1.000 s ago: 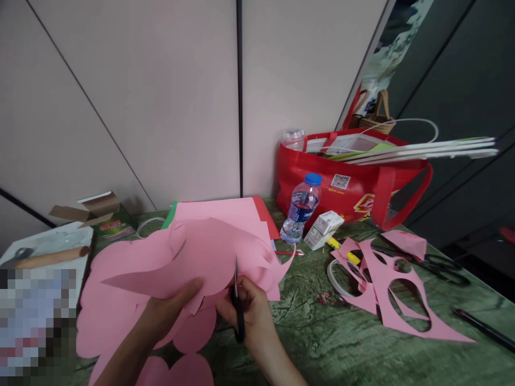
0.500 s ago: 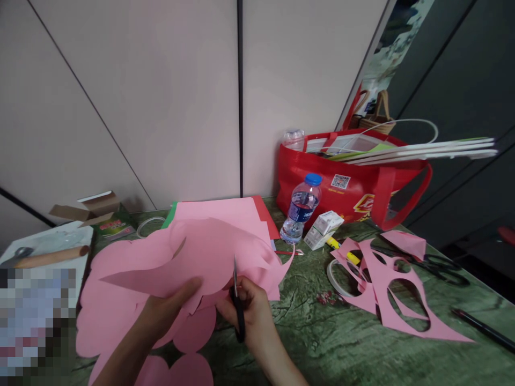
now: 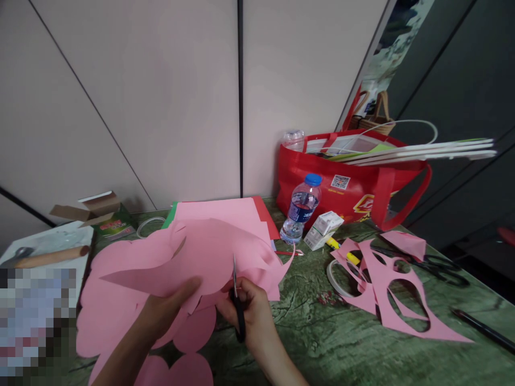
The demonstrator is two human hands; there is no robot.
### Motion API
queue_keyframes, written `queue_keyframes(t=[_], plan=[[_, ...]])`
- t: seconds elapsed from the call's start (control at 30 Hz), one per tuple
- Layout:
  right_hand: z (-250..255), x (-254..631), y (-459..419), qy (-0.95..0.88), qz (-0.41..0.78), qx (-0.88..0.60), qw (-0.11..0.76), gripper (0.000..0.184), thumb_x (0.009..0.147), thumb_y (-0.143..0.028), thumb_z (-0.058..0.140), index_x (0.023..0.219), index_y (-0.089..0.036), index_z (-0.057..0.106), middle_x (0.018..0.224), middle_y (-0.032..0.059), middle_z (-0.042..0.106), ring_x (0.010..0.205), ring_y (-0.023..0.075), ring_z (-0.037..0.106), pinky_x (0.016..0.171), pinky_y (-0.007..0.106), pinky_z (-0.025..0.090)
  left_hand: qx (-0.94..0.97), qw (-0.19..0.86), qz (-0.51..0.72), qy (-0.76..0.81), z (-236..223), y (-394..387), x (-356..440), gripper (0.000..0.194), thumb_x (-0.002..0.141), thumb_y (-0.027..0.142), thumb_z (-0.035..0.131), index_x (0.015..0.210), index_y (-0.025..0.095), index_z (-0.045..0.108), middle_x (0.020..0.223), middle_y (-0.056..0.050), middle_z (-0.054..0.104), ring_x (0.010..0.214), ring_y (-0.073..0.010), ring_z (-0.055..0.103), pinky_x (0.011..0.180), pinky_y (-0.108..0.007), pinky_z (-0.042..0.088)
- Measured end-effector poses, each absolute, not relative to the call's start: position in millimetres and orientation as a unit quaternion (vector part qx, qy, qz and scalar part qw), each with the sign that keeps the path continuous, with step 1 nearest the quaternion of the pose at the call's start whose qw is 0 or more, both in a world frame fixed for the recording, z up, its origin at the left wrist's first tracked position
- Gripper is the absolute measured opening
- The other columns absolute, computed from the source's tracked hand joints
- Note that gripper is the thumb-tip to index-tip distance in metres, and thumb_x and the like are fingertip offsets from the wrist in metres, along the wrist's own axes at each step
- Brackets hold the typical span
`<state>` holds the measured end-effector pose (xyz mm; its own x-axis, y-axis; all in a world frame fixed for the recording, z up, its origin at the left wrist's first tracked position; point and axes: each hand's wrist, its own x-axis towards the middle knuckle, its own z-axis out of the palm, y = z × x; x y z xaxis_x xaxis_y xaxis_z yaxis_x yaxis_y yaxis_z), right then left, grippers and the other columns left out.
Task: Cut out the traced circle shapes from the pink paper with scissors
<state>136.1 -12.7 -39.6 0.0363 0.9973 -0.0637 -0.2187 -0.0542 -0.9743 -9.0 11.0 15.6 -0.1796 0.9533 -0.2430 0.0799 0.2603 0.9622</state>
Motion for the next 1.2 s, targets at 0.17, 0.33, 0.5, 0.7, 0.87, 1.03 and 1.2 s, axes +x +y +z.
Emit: queue_keyframes(t=[0.17,0.33,0.5,0.7,0.87,1.03,1.2], plan=[[-42,136,-12,-0.413,0.564,-0.471,0.538,0.033,0.057,-0.041,0.075,0.069,-0.015,0.059,0.045,-0.0083,0.041,0.039,0.0063,0.034,0.039,0.019,0.026,0.433,0.512,0.436,0.600,18,11,-9,0.021,0.061,0.027,0.071,0.079,0.016,0.067,0.074,-0.007,0.070,0.082,-0.0244,0.063,0.077,-0.034,0.049],[-41,135,-12,-0.423,0.559,-0.484,0.525,0.036,0.058,-0.044,0.073,0.071,-0.015,0.057,0.044,-0.0087,0.040,0.039,0.0071,0.035,0.039,0.019,0.027,0.437,0.519,0.440,0.588,20,12,-10,0.015,0.062,0.029,0.070,0.070,0.017,0.066,0.068,-0.005,0.069,0.071,-0.0220,0.063,0.070,-0.032,0.050],[-35,135,-12,-0.412,0.562,-0.497,0.518,0.039,0.054,-0.047,0.074,0.067,-0.015,0.055,0.042,-0.0082,0.041,0.038,0.0079,0.037,0.039,0.020,0.027,0.443,0.526,0.424,0.590,18,12,-12,0.016,0.062,0.031,0.070,0.066,0.017,0.064,0.051,-0.002,0.062,0.059,-0.0212,0.060,0.065,-0.034,0.050],[-30,135,-12,-0.408,0.564,-0.505,0.510,0.040,0.052,-0.047,0.075,0.065,-0.015,0.055,0.039,-0.0077,0.043,0.035,0.0080,0.038,0.037,0.019,0.028,0.419,0.518,0.461,0.586,15,14,-12,0.027,0.061,0.028,0.070,0.084,0.015,0.066,0.079,-0.008,0.071,0.084,-0.0236,0.063,0.076,-0.033,0.049],[-36,134,-11,-0.402,0.566,-0.498,0.519,0.034,0.054,-0.041,0.075,0.065,-0.016,0.056,0.038,-0.0082,0.044,0.034,0.0075,0.039,0.036,0.019,0.028,0.413,0.521,0.479,0.573,16,14,-12,0.042,0.059,0.027,0.072,0.099,0.014,0.064,0.081,-0.007,0.071,0.082,-0.0240,0.064,0.070,-0.033,0.052],[-36,134,-11,-0.412,0.564,-0.489,0.522,0.028,0.056,-0.036,0.074,0.065,-0.016,0.055,0.038,-0.0079,0.045,0.034,0.0075,0.039,0.035,0.018,0.028,0.415,0.517,0.473,0.581,14,15,-14,0.045,0.059,0.028,0.073,0.101,0.014,0.063,0.080,-0.008,0.071,0.087,-0.0251,0.063,0.075,-0.034,0.051],[-32,134,-12,-0.401,0.570,-0.494,0.520,0.027,0.055,-0.034,0.073,0.064,-0.016,0.055,0.038,-0.0081,0.045,0.033,0.0074,0.039,0.035,0.018,0.028,0.417,0.506,0.480,0.582,8,17,-16,0.053,0.058,0.030,0.074,0.108,0.014,0.060,0.092,-0.011,0.070,0.095,-0.0276,0.060,0.083,-0.038,0.048]])
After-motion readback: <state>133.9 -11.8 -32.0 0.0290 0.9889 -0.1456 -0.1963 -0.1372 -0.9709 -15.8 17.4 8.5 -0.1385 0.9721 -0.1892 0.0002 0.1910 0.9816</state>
